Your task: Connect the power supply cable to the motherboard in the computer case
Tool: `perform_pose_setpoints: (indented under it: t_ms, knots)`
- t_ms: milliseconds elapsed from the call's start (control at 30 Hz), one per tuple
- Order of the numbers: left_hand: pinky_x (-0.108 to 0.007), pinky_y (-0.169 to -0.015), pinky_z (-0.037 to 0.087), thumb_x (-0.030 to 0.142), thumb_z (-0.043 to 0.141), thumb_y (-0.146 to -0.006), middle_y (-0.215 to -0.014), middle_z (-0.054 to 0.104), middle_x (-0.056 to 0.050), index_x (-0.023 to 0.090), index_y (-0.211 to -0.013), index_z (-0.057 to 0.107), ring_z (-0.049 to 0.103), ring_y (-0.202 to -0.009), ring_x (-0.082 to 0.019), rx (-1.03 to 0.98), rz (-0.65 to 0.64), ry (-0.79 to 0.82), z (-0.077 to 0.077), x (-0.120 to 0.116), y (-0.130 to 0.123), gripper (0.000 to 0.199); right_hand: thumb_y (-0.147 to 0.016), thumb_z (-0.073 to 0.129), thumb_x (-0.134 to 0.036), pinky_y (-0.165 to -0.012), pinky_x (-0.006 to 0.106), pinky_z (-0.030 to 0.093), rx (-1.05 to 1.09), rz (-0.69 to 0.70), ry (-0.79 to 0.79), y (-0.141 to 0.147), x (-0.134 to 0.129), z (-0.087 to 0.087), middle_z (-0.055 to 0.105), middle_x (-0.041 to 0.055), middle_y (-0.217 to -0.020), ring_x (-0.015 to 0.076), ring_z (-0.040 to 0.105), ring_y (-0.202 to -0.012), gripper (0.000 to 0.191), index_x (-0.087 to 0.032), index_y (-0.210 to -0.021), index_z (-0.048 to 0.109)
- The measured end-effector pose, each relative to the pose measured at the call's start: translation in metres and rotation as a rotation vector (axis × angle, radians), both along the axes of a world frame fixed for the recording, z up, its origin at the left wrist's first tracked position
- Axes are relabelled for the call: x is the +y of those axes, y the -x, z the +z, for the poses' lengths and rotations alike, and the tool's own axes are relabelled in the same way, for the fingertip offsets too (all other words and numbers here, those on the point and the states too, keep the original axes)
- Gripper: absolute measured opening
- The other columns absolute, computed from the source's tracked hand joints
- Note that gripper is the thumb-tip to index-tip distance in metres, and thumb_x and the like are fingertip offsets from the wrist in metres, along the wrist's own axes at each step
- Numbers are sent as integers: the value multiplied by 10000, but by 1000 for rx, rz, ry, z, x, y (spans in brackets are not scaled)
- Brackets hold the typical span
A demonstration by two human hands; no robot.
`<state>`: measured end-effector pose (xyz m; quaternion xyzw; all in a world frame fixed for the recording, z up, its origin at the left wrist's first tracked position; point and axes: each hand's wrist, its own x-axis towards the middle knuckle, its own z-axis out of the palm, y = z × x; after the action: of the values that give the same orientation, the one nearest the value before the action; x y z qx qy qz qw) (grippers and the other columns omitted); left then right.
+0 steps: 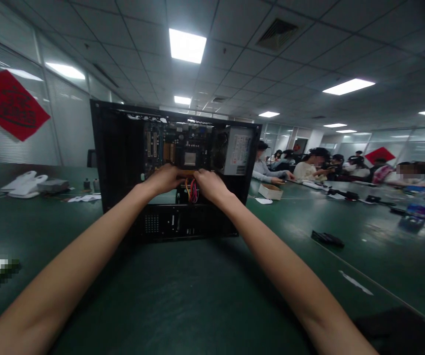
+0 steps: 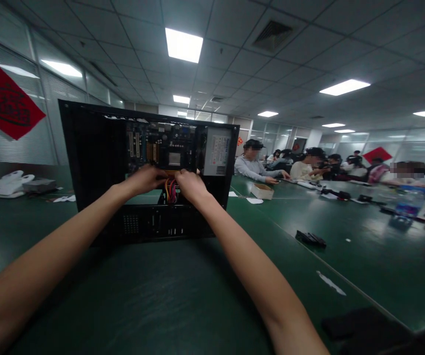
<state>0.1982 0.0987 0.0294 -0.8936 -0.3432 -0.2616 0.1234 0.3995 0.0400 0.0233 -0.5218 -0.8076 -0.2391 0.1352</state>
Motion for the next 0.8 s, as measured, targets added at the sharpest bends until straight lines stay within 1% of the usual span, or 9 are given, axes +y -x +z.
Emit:
perform_pose_setpoints:
  t_ms: [67, 133, 200, 267, 333, 400, 600, 733, 800]
  knots:
    - [-320, -815, 507, 258, 601, -943, -1012, 812, -119, 175, -1031, 823, 745, -958, -267, 59, 63, 5, -9, 8, 2, 253, -999, 393, -64, -962, 372, 540, 22, -9, 39, -7, 14, -6, 653, 237, -1291, 311, 675, -1166, 363, -100, -1258, 644]
    - [-307, -821, 500, 273, 603, -940, -1020, 813, -107, 184, -1045, 825, 742, -963, -256, 77, 94, 13, -15, 14, 2, 261, -970, 447, -62, -980, 364, 524, 30, -8, 80, -14, 25, -11, 659, 238, -1304, 320, 656, -1207, 366, -99, -1258, 670]
    - [-293, -809, 498, 285, 605, -934, -998, 817, -90, 204, -1044, 827, 741, -952, -245, 80, 108, 28, -18, 16, 0, 261, -951, 474, -61, -959, 360, 526, 26, 2, 112, -18, 32, -15, 685, 239, -1264, 326, 666, -1192, 373, -98, -1247, 698]
    - [-282, -801, 497, 259, 601, -920, -981, 818, -75, 220, -1021, 830, 739, -949, -234, 96, 101, 36, -20, 18, -2, 253, -946, 489, -73, -923, 348, 531, 22, 19, 140, -19, 36, -18, 719, 230, -1198, 323, 694, -1141, 364, -102, -1218, 728]
    - [-277, -809, 498, 208, 603, -889, -989, 817, -69, 226, -984, 836, 734, -948, -227, 144, 76, 38, -20, 21, -5, 252, -945, 512, -102, -912, 337, 529, 19, 42, 161, -18, 39, -20, 739, 214, -1161, 315, 707, -1113, 342, -114, -1188, 751]
    - [-279, -812, 501, 171, 601, -861, -1009, 816, -72, 226, -966, 840, 732, -937, -226, 182, 70, 39, -20, 24, -6, 267, -942, 535, -130, -929, 333, 520, 17, 69, 172, -17, 40, -21, 745, 201, -1170, 309, 702, -1129, 336, -129, -1193, 758]
    - [-295, -800, 511, 141, 582, -834, -986, 818, -92, 215, -1001, 843, 741, -948, -247, 181, 142, 34, -23, 29, -4, 318, -935, 546, -141, -922, 333, 523, 7, 105, 178, -14, 42, -21, 752, 206, -1152, 305, 704, -1112, 334, -110, -1183, 767]
    - [-293, -797, 521, 144, 592, -817, -944, 818, -87, 224, -953, 848, 744, -931, -251, 193, 176, 5, -23, 28, -6, 301, -901, 553, -92, -954, 343, 514, -18, 127, 137, -15, 42, -21, 733, 215, -1192, 313, 676, -1169, 353, -98, -1179, 770]
    - [-304, -809, 525, 147, 587, -820, -952, 817, -97, 221, -961, 851, 745, -945, -265, 210, 197, -3, -22, 27, -7, 308, -896, 552, -89, -956, 351, 514, -30, 140, 123, -15, 42, -21, 720, 220, -1209, 317, 669, -1173, 359, -94, -1183, 768]
